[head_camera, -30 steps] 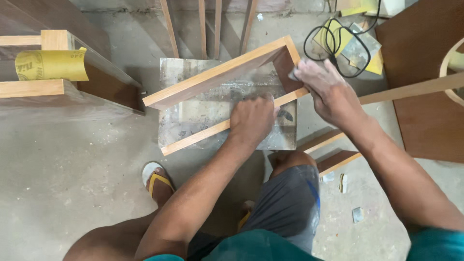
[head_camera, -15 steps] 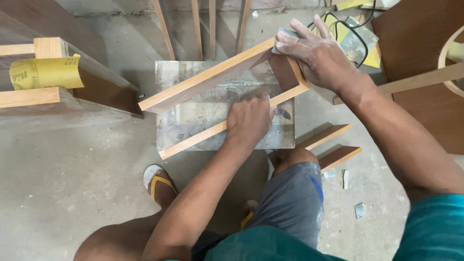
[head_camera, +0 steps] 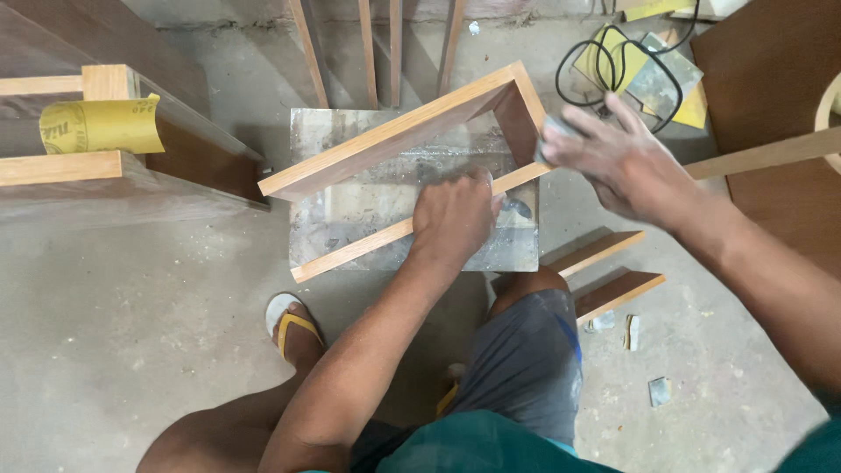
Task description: The person sands a piece of wood and then the interior of a wooden frame by hand using a piece of sandpaper.
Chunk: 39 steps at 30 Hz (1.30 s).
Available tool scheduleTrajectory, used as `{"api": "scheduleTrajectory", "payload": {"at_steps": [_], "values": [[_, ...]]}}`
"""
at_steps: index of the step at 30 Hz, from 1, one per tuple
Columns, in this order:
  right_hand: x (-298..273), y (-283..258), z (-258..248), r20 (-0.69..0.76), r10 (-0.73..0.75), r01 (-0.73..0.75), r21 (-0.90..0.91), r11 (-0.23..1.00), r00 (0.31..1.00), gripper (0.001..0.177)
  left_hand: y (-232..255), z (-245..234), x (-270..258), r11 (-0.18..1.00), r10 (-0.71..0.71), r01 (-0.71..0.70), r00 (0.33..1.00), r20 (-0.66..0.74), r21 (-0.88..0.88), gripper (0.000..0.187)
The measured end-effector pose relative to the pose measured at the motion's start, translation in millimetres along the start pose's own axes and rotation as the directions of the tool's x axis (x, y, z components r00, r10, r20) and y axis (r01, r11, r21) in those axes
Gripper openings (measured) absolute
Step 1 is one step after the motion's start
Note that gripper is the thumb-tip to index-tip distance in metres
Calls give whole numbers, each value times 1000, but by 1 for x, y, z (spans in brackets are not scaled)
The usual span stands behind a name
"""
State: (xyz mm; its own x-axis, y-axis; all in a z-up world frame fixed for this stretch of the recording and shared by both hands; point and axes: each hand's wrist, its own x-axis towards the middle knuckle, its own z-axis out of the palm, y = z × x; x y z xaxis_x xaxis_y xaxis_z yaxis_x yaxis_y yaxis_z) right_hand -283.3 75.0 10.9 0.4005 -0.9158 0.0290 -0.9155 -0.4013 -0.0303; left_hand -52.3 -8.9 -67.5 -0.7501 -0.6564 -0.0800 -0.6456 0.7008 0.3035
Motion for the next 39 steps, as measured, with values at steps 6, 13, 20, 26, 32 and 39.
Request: {"api": "scheduleTrajectory", "payload": {"at_steps": [6, 13, 20, 26, 32, 39], "values": [[12, 11, 11, -121, 69, -70, -3, 998, 990, 50, 3, -2, -4, 997, 40, -35, 997, -65, 75, 40], [-20, -11, 7, -93, 60, -68, -81, 994, 994, 69, -2, 0, -2, 1000, 18, -18, 1000, 6, 15, 36], [26, 6, 14, -128, 90, -95, -33, 995, 988, 33, -2, -3, -3, 999, 44, -44, 999, -11, 14, 35], [33, -9, 23, -90, 381, -320, 390, 863, 920, 40, 2, -8, -1, 1000, 4, -4, 998, 62, -4, 36], [63, -13, 48, -307, 520, -282, 572, 770, 797, 34, 2, -7, -2, 1000, 30, -30, 1000, -1, -4, 31], [44, -24, 28, -79, 635, -472, 600, 646, 768, 37, 7, -47, -6, 992, 90, -75, 983, 159, -98, 34]]}}
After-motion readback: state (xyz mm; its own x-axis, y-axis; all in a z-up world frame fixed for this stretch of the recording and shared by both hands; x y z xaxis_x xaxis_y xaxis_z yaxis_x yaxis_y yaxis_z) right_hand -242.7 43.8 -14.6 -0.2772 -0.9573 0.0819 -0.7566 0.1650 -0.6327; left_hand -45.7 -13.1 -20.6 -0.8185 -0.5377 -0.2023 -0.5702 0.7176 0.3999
